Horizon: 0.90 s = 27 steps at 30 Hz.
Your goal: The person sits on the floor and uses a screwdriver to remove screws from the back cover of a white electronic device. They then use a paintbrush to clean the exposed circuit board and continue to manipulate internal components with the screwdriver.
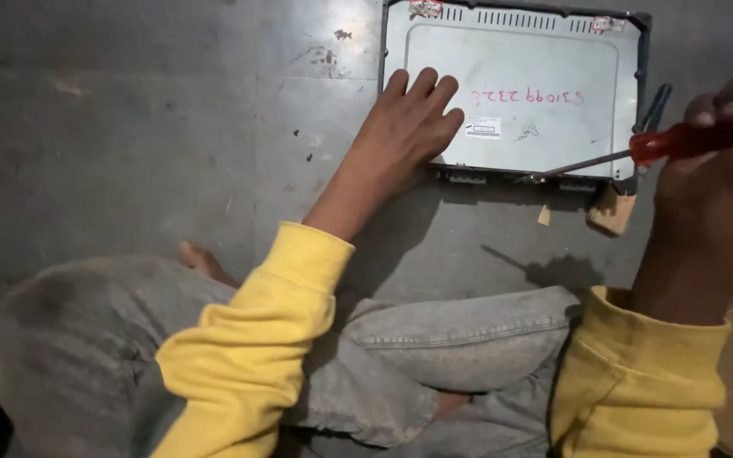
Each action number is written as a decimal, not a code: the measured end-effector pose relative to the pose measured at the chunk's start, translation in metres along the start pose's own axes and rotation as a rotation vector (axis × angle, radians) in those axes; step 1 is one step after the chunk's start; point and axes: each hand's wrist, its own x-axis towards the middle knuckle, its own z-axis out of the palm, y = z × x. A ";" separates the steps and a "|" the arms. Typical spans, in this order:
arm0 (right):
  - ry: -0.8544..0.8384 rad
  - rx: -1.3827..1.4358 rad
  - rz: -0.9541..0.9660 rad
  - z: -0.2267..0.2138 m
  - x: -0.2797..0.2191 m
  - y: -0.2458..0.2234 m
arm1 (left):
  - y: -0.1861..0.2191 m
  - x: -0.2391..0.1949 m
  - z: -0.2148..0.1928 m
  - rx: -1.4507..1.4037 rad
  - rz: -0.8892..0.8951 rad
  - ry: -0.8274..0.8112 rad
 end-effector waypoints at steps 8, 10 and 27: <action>0.067 0.082 -0.047 -0.005 0.032 0.008 | 0.009 -0.019 0.003 0.051 0.182 0.018; 0.040 0.074 -0.041 0.006 0.028 0.002 | 0.011 -0.023 0.007 0.073 0.288 0.057; 0.103 -0.018 -0.116 0.064 -0.006 -0.029 | -0.004 -0.036 0.009 0.410 0.810 0.069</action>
